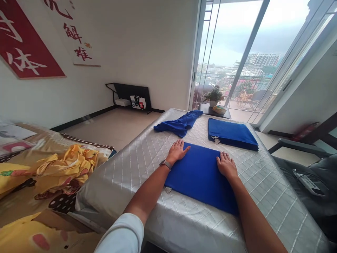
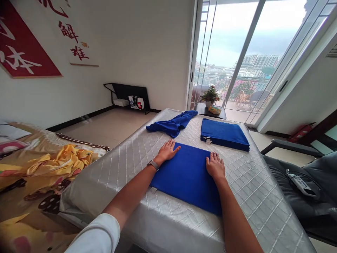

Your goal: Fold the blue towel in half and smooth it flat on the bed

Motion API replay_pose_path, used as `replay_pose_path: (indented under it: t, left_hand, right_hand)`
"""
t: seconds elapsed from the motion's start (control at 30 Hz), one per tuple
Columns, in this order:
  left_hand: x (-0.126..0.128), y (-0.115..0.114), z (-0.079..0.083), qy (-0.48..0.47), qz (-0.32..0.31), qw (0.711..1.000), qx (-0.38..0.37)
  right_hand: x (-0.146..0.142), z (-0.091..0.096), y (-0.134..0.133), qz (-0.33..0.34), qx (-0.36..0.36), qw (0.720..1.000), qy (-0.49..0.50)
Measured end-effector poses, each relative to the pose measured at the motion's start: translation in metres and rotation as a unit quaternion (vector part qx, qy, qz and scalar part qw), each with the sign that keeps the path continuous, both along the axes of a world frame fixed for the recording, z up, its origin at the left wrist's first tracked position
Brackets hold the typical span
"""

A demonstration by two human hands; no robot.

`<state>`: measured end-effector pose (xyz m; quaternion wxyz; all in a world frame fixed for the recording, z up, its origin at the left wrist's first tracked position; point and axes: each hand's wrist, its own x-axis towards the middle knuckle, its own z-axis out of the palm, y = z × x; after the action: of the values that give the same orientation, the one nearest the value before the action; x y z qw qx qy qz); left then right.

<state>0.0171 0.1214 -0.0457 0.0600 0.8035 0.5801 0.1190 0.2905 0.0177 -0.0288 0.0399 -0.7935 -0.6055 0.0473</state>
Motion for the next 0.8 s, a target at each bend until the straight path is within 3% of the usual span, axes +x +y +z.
replay_pose_path:
  t: [0.53,0.8]
  left_hand:
    - [0.004,-0.002,0.001,-0.035,0.0,0.999,0.016]
    - [0.005,-0.002,0.002,-0.03,-0.004,0.999,0.013]
  right_hand:
    - [0.004,-0.006,0.004,-0.006,0.001,0.999,-0.034]
    - [-0.009,0.004,-0.018,-0.002,0.001,0.998,-0.061]
